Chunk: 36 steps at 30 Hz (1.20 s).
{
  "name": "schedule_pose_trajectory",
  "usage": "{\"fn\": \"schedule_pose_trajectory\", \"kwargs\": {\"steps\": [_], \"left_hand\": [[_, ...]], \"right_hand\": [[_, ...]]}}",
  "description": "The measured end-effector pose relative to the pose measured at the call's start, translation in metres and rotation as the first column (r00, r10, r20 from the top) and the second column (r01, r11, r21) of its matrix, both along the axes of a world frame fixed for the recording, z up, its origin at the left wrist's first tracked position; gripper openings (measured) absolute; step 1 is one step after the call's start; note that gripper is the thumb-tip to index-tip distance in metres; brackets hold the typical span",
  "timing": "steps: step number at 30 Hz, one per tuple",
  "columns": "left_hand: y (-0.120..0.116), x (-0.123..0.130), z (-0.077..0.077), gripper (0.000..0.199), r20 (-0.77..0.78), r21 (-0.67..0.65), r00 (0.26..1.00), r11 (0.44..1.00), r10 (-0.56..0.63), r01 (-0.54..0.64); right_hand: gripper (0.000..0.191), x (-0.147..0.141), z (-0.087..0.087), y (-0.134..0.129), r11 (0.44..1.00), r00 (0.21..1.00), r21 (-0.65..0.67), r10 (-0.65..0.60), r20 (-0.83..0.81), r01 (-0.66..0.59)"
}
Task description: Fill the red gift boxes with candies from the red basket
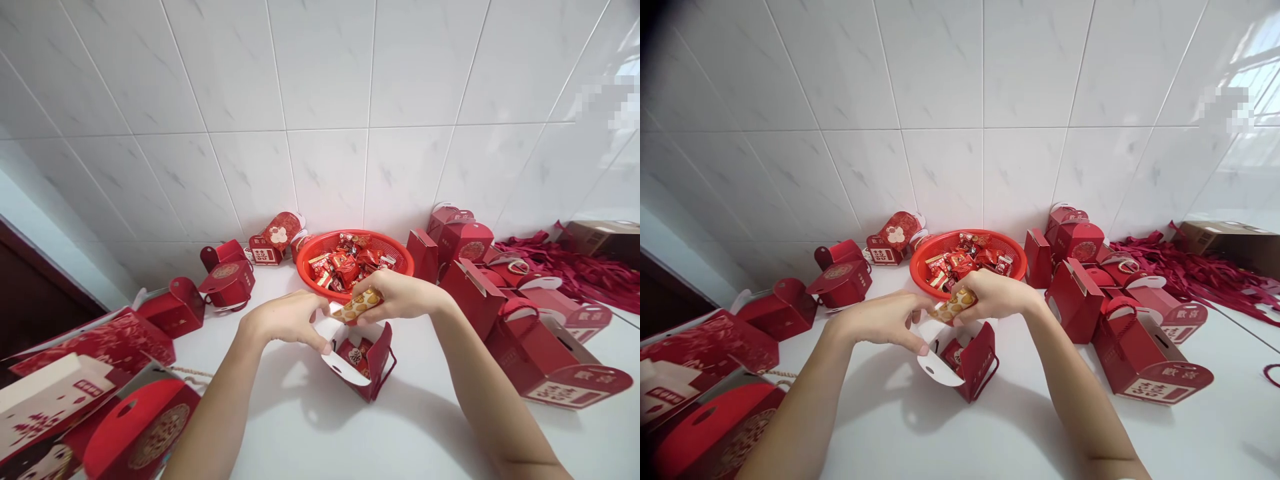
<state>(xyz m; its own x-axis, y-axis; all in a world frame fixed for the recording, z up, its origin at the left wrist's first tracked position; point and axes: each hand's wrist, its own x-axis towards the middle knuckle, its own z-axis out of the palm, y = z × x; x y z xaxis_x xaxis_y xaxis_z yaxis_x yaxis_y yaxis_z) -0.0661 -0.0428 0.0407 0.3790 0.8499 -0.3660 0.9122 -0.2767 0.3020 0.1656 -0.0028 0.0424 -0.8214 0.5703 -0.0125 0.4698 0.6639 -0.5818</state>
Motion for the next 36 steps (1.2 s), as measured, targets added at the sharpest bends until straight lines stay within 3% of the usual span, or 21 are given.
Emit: {"fn": "schedule_pose_trajectory", "kwargs": {"steps": [5,9,14,20,23,27,32,36], "left_hand": [[-0.001,0.001,0.002,0.071,-0.018,-0.059,0.999,0.997,0.05,-0.051],[-0.003,0.003,0.004,0.069,-0.008,-0.062,0.999,0.997,0.04,-0.041],[-0.006,0.004,0.004,0.07,-0.01,-0.054,1.0,0.998,0.028,-0.029],[-0.01,0.005,0.004,0.069,-0.03,-0.042,0.999,0.999,0.03,-0.031],[-0.013,0.005,0.005,0.071,-0.033,-0.049,0.999,0.999,0.014,-0.015],[-0.019,0.005,0.009,0.068,-0.018,-0.046,0.998,0.997,-0.058,0.057],[-0.023,0.006,0.013,0.073,-0.013,-0.031,0.998,0.998,-0.06,0.06],[-0.025,0.006,0.014,0.071,-0.014,-0.01,0.995,0.995,-0.095,0.094]], "right_hand": [[0.023,-0.001,-0.005,0.008,0.998,0.992,-0.03,-0.05,0.114,0.053],[0.019,0.003,-0.002,0.007,0.979,0.97,0.093,-0.195,0.148,0.183],[0.028,0.009,0.003,0.0,0.915,0.849,0.226,-0.397,0.348,0.335],[0.041,0.006,0.003,-0.012,0.874,0.746,0.314,-0.483,0.46,0.372],[0.047,0.003,0.004,-0.017,0.914,0.781,0.266,-0.4,0.48,0.305],[0.056,0.0,0.006,-0.021,0.993,0.91,0.029,-0.116,0.398,0.114],[0.061,0.001,0.007,-0.023,0.999,0.968,-0.015,0.044,0.245,-0.042],[0.066,0.009,0.007,-0.02,0.996,0.967,-0.037,0.092,0.236,-0.086]]}}
